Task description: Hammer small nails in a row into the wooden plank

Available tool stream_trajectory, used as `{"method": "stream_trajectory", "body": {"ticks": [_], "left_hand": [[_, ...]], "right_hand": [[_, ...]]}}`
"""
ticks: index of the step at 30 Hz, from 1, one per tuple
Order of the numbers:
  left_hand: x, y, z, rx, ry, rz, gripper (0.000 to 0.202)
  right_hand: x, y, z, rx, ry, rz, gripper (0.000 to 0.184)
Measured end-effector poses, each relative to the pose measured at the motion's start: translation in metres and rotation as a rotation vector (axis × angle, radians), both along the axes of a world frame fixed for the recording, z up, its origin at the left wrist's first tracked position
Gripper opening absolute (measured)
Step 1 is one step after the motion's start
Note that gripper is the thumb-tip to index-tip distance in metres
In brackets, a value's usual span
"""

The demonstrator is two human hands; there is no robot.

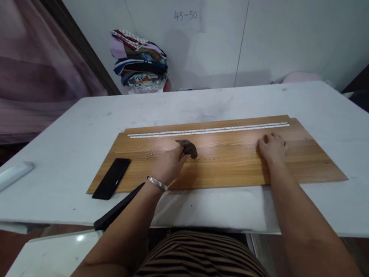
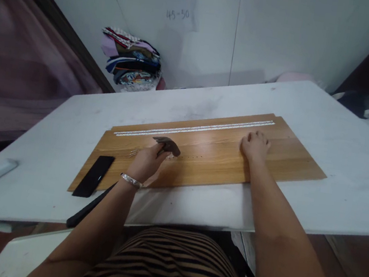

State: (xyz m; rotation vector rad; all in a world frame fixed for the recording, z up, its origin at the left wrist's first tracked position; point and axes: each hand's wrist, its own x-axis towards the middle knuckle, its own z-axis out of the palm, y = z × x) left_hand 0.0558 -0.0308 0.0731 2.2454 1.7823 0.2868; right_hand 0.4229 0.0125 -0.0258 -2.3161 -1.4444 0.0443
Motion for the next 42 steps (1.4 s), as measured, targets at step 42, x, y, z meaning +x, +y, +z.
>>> {"method": "stream_trajectory", "body": {"ticks": [42], "left_hand": [[0.0033,-0.0018,-0.0040,0.000,0.013,-0.017,0.028]], "right_hand": [[0.0030,0.0025,-0.0041,0.007,-0.011,0.006,0.034]]}}
